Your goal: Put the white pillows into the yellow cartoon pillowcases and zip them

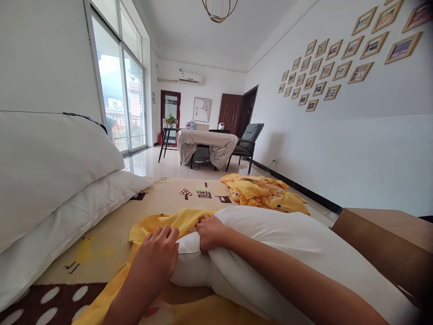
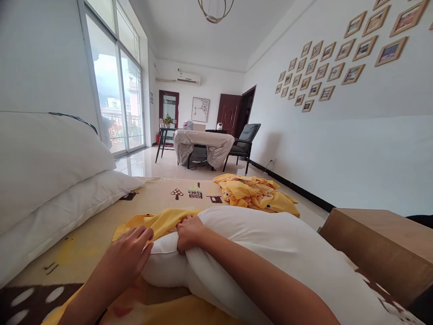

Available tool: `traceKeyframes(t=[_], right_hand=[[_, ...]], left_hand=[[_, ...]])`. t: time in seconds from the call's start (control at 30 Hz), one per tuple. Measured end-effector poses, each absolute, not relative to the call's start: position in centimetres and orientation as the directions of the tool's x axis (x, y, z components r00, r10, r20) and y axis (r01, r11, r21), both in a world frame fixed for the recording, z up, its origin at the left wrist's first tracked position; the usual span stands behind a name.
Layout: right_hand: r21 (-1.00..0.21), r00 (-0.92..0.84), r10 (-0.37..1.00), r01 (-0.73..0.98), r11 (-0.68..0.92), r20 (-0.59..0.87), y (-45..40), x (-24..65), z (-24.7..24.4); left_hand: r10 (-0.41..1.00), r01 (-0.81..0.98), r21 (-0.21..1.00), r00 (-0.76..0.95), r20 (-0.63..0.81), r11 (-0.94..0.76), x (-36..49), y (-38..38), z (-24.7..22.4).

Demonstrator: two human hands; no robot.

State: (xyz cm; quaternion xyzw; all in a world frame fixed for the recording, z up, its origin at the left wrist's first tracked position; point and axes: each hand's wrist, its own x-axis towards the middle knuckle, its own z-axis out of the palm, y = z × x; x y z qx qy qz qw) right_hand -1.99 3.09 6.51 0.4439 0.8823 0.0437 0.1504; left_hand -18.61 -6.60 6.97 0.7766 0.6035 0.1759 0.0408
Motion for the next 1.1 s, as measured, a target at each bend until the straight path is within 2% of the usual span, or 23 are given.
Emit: traceKeyframes(t=[0.07,0.13,0.2,0.23,0.37,0.43,0.57,0.73,0.87,0.97,1.1], right_hand=[[0.205,-0.563,0.796,0.771,0.602,-0.222,3.5,-1.8,6.5],[0.203,-0.566,0.795,0.770,0.605,-0.218,3.6,-1.7,6.4],[0.193,-0.568,0.796,0.774,0.603,-0.210,3.6,-1.7,6.2],[0.188,-0.568,0.797,0.776,0.602,-0.205,3.5,-1.7,6.2],[0.179,-0.587,0.793,0.773,0.609,-0.161,3.4,-1.4,5.9],[0.178,-0.602,0.790,0.769,0.613,-0.119,3.2,-1.2,5.6],[0.154,-0.601,0.799,0.787,0.598,-0.030,2.6,-0.8,5.1],[0.152,-0.563,0.822,0.823,0.548,0.088,0.1,-1.4,4.8],[0.172,-0.535,0.836,0.841,0.513,0.124,-3.5,-2.3,4.3],[0.179,-0.650,0.757,0.754,0.632,0.062,-6.2,-3.0,3.2],[0.094,-0.865,0.501,0.498,0.862,-0.014,-6.7,-3.7,1.9]], left_hand=[[0.957,0.939,0.191,0.276,0.085,-0.287,-18.0,-9.0,6.6],[0.893,0.894,0.197,0.430,-0.132,-0.402,-17.2,-10.7,4.9],[0.830,0.863,0.228,0.499,-0.250,-0.451,-16.9,-11.4,2.2],[0.838,0.868,0.237,0.489,-0.242,-0.437,-16.9,-11.4,0.8],[0.929,0.889,0.301,0.369,-0.028,-0.344,-18.4,-10.8,-3.4],[0.942,0.905,0.288,0.334,-0.023,-0.314,-19.2,-11.0,-3.6],[0.901,0.885,0.234,0.428,-0.072,-0.402,-19.7,-13.2,0.0],[0.875,0.849,0.215,0.459,0.152,-0.483,-19.1,-15.3,6.1],[0.841,0.859,0.117,0.445,0.307,-0.498,-18.9,-13.6,7.2],[0.827,0.864,0.101,0.430,0.363,-0.494,-18.9,-12.4,6.7],[0.785,0.773,0.223,0.495,0.373,-0.594,-17.8,-12.4,6.4]])
